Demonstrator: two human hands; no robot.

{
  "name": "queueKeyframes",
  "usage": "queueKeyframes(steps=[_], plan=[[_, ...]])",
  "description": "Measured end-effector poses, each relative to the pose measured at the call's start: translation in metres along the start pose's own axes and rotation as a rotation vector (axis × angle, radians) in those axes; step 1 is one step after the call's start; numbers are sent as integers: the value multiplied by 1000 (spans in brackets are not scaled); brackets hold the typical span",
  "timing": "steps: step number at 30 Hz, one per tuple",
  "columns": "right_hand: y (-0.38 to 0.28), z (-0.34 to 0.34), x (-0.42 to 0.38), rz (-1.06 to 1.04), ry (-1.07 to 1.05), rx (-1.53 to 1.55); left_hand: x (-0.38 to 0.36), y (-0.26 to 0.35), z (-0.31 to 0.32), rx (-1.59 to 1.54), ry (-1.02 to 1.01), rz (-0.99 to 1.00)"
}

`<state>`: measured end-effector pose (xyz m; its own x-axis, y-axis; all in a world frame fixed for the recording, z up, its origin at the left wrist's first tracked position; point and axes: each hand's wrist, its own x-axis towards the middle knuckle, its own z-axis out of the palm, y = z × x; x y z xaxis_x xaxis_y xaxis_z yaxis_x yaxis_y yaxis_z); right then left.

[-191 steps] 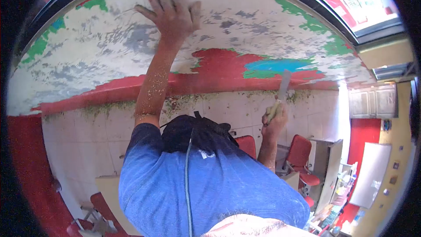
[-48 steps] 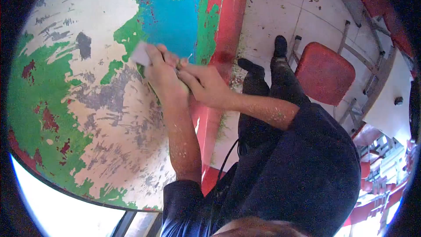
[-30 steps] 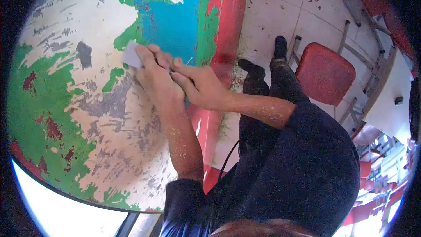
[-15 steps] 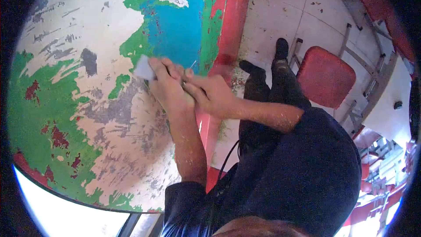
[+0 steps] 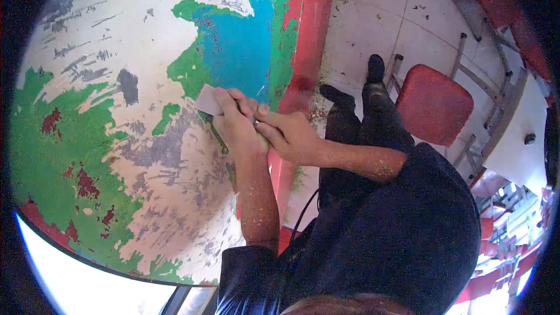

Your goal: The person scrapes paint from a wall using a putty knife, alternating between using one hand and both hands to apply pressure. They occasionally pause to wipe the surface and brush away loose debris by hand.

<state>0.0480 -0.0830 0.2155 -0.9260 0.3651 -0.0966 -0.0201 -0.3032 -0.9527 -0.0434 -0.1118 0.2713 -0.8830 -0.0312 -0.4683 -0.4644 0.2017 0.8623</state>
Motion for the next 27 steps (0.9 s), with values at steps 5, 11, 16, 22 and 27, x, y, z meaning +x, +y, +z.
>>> queueKeyframes(steps=[5, 11, 16, 22, 27], plan=[[-7, 8, 20, -17, 62, 8, -4, 22, 18, 53, -26, 81], [14, -6, -2, 115, -118, -102, -6, -14, -6, -90, 56, -60], [23, 9, -21, 81, -65, 27, -13, -23, -14, -69, 46, -103], [38, 15, -29, 155, -153, 80, -11, -31, -30, 35, -27, -21], [28, 38, -29, 45, -95, 62, -15, -15, -36, 6, -21, 96]])
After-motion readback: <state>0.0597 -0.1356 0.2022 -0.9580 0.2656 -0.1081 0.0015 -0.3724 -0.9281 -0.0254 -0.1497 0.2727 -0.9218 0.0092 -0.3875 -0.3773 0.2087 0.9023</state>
